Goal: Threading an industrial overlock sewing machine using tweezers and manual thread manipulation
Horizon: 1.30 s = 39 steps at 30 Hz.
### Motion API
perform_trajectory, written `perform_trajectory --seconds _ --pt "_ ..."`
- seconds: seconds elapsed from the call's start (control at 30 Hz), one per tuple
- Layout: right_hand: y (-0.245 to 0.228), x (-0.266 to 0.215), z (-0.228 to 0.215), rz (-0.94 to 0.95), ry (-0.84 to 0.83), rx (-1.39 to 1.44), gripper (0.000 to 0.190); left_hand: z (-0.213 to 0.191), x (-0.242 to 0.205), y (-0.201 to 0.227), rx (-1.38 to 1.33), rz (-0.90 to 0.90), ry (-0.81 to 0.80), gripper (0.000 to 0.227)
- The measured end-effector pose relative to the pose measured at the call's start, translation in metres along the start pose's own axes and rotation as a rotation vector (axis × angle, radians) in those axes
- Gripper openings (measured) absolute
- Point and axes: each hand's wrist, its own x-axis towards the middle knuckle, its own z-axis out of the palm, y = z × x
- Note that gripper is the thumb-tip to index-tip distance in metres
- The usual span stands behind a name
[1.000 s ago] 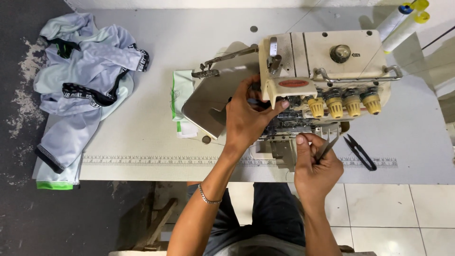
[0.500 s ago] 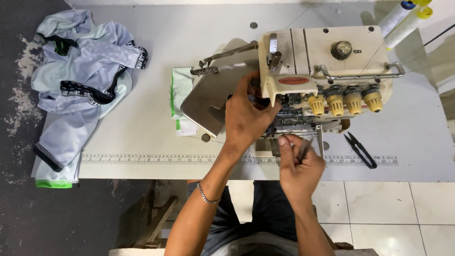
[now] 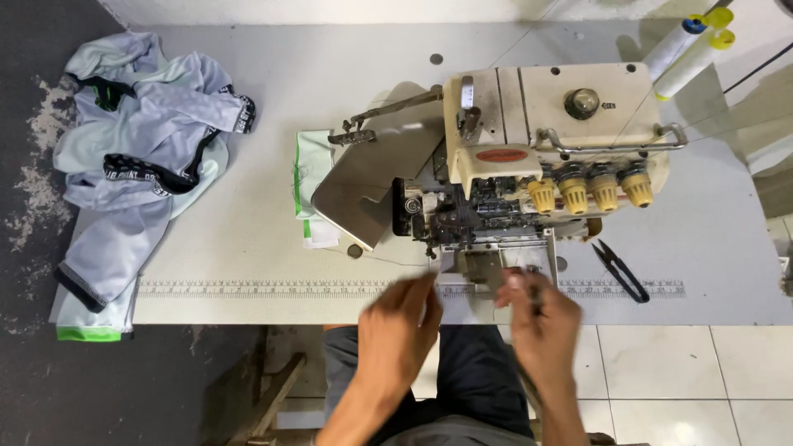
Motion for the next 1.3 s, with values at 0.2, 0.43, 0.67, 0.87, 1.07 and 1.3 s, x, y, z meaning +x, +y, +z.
perform_trajectory --seconds 0.2,0.43,0.67,0.87,1.07,1.3 --pt "-0.001 0.011 -0.063 0.424 0.093 0.031 0.021 0.011 -0.103 -0.023 -0.177 -0.291 -0.201 0.020" --pt "0.021 0.027 -0.119 0.581 0.070 -0.032 0.028 -0.054 -0.044 -0.013 -0.431 -0.056 -0.115 0.018" --pt "0.157 0.050 -0.145 0.108 0.383 -0.441 0.019 -0.026 0.079 -0.039 0.164 0.209 0.187 0.026" --pt "0.200 0.069 -0.141 -0.105 0.236 -0.783 0.019 -0.010 0.097 -0.058 0.335 0.334 0.197 0.023" --pt "0.189 0.067 -0.132 -0.105 0.237 -0.783 0.020 -0.052 0.059 -0.038 0.028 0.292 0.034 0.006" --pt "0.202 0.062 -0.131 -0.214 0.251 -0.820 0.020 -0.078 0.057 -0.075 0.512 0.251 0.125 0.031"
